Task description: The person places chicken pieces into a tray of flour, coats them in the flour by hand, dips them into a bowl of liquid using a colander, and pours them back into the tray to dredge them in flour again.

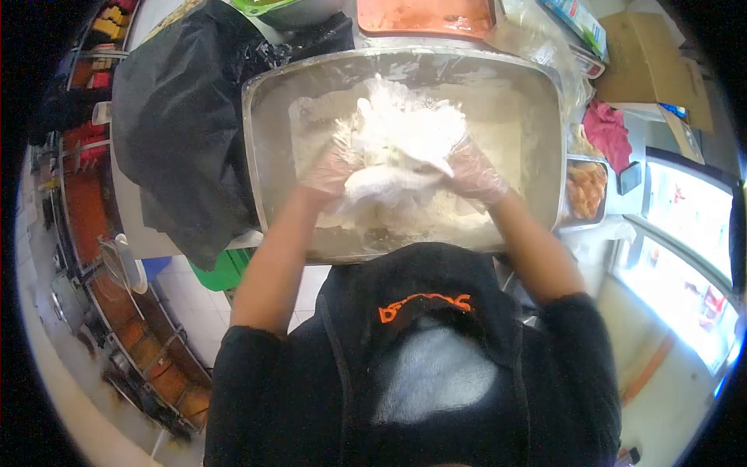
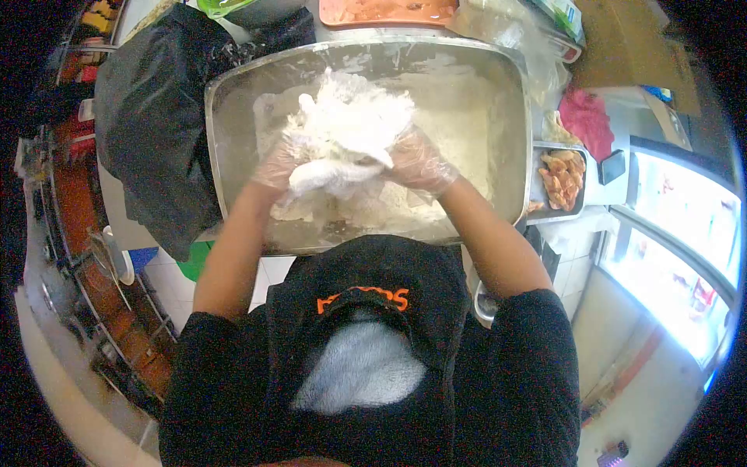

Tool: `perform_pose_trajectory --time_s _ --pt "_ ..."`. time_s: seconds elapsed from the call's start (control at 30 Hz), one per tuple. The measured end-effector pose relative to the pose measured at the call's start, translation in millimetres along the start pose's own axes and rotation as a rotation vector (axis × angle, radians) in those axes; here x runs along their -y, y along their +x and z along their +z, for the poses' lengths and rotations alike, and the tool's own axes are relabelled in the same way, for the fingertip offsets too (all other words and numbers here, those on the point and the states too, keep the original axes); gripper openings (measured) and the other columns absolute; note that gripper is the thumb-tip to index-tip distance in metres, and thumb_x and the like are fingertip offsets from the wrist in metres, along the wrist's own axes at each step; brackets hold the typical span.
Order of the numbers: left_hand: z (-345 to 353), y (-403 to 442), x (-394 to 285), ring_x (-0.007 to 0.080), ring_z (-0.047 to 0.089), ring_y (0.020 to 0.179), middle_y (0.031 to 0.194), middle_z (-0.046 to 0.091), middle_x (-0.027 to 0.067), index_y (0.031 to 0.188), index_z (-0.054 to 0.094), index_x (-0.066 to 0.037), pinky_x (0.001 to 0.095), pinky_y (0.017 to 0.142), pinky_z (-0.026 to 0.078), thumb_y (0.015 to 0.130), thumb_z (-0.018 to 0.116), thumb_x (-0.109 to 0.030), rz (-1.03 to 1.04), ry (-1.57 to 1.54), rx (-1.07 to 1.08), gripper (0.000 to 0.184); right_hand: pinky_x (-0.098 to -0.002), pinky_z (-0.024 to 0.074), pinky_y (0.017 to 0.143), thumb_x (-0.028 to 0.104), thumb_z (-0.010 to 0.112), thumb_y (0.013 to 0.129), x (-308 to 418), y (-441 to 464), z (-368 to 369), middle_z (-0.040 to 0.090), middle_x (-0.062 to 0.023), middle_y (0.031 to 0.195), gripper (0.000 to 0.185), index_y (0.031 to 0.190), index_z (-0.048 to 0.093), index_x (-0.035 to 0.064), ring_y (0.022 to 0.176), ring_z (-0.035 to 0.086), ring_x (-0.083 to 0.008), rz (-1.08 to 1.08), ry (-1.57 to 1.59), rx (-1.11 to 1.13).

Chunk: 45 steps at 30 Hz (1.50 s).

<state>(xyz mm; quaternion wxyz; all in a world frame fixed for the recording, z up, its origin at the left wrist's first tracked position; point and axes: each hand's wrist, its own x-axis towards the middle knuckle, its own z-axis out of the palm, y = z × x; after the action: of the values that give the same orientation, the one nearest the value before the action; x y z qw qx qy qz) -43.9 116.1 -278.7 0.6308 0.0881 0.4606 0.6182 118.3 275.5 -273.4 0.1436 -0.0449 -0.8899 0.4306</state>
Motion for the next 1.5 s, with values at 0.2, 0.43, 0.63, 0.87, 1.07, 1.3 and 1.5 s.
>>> perform_pose_trajectory --time_s 0.2,0.43,0.63,0.87,1.07,1.3,1.5 --pt "-67.5 2.4 -29.9 0.0215 0.056 0.118 0.128 0.059 0.009 0.131 0.052 -0.006 0.0357 0.1 0.044 0.095 0.055 -0.025 0.399 1.382 -0.015 0.041 -0.036 0.0468 0.095 0.025 0.064 0.084 -48.3 -14.8 -29.6 0.064 -0.0121 0.118 0.047 0.128 0.057 0.0086 0.109 0.06 -0.0253 0.55 0.325 0.278" --pt "-69.8 54.3 17.5 0.0267 0.053 0.118 0.131 0.057 0.0119 0.133 0.052 -0.011 0.0324 0.102 0.038 0.096 0.045 -0.041 0.177 1.512 -0.459 0.048 -0.0415 0.0523 0.08 0.028 0.046 0.096 -131.2 6.8 89.0 0.065 -0.0193 0.112 0.04 0.129 0.055 0.0087 0.091 0.065 -0.0339 0.101 -0.557 0.08" --pt "-13.2 2.0 -25.0 0.0299 0.052 0.12 0.133 0.054 0.0173 0.137 0.048 -0.012 0.0393 0.103 0.038 0.101 0.038 -0.033 -0.239 0.907 -0.361 0.043 -0.0382 0.0516 0.079 0.03 0.051 0.094 -40.0 10.0 3.5 0.067 -0.0179 0.107 0.037 0.123 0.061 0.0096 0.086 0.065 -0.0292 0.22 0.017 0.335" --pt "-35.8 -32.1 -6.7 0.0266 0.054 0.117 0.134 0.054 0.0167 0.14 0.044 -0.009 0.0364 0.097 0.043 0.103 0.029 -0.039 -0.623 1.534 0.103 0.05 -0.043 0.0523 0.086 0.029 0.056 0.094 -84.5 -83.5 -13.5 0.059 -0.0123 0.125 0.043 0.133 0.053 0.0103 0.107 0.059 -0.025 1.379 0.838 -0.039" --pt "-52.5 -11.3 67.6 0.0296 0.058 0.103 0.109 0.063 0.0228 0.12 0.06 -0.001 0.0375 0.092 0.043 0.085 0.057 -0.015 0.34 1.648 0.265 0.037 -0.0442 0.0476 0.094 0.032 0.073 0.082 -47.0 -47.3 58.9 0.057 -0.013 0.127 0.059 0.131 0.052 0.0065 0.114 0.055 -0.0256 0.952 1.005 0.268" --pt "-94.7 22.8 94.4 0.0189 0.059 0.106 0.125 0.058 0.0121 0.128 0.052 -0.002 0.0337 0.087 0.05 0.091 0.053 -0.011 0.253 1.223 0.065 0.038 -0.0334 0.0403 0.102 0.021 0.076 0.078 -1.5 2.2 21.3 0.059 -0.016 0.125 0.055 0.126 0.056 0.0024 0.117 0.053 -0.0207 0.405 0.473 0.133" --pt "-52.4 -0.7 7.5 0.0306 0.057 0.112 0.119 0.06 0.0176 0.116 0.061 -0.005 0.0428 0.097 0.044 0.083 0.056 -0.025 0.667 1.532 -0.017 0.04 -0.0327 0.0427 0.099 0.008 0.062 0.085 20.4 -2.7 -24.2 0.057 -0.0141 0.124 0.055 0.137 0.043 -0.0008 0.114 0.054 -0.0195 0.368 0.54 -0.054"
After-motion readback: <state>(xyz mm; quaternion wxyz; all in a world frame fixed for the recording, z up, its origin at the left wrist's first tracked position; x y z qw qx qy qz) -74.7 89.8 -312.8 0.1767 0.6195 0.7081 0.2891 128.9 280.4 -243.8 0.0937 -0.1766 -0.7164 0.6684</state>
